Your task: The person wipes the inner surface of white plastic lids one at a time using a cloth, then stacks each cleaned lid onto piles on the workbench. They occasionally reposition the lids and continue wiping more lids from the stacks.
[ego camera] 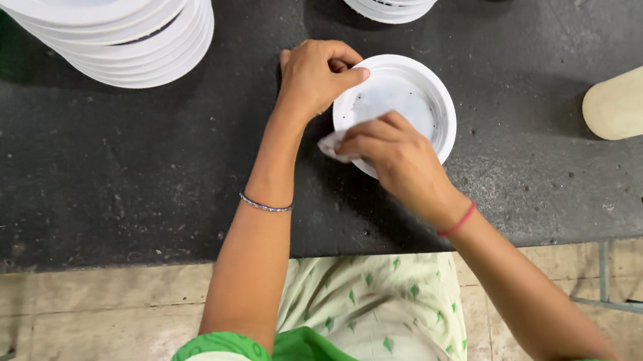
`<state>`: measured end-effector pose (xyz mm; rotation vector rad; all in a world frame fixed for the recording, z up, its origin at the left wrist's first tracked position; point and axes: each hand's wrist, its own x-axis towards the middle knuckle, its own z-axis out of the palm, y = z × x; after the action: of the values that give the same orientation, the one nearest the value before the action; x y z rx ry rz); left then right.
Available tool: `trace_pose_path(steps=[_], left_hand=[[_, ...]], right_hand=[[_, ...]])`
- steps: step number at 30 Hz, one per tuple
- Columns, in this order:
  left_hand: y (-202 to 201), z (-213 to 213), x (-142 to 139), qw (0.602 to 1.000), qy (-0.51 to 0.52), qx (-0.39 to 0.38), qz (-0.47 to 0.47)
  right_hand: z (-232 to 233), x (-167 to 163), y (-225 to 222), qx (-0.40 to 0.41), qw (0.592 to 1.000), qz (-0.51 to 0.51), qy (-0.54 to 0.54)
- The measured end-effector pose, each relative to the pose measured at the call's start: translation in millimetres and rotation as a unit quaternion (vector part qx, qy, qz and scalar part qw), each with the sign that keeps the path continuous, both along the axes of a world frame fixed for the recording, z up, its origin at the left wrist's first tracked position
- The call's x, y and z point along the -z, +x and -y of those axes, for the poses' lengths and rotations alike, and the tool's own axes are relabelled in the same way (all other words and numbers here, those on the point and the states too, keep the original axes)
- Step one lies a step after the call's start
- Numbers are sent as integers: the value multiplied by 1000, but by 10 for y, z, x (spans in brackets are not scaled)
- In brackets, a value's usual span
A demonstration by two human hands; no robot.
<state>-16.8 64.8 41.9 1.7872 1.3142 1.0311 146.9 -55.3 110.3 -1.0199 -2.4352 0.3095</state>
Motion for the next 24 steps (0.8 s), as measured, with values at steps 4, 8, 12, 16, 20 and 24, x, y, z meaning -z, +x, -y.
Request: trace_pose_path(steps=[4,8,12,16,20,24], left_hand=[[11,21,-13,1000,1,4,19],[35,23,7,999,9,9,51],[72,39,21,999,-4,18,34],[177,99,18,998,62,-19,-22],[322,164,21,989,138,-40,-14],[356,203,32,989,136,-46,-41]], right_hand=[[367,-157,128,31,998,44,-22],[490,-208,119,68,997,32,-19],[489,-35,-56,117,993,4,-1],[578,113,-57,180,982,-47,5],[750,194,141,239,968,-77,18],[677,298,477,311,945,-92,36]])
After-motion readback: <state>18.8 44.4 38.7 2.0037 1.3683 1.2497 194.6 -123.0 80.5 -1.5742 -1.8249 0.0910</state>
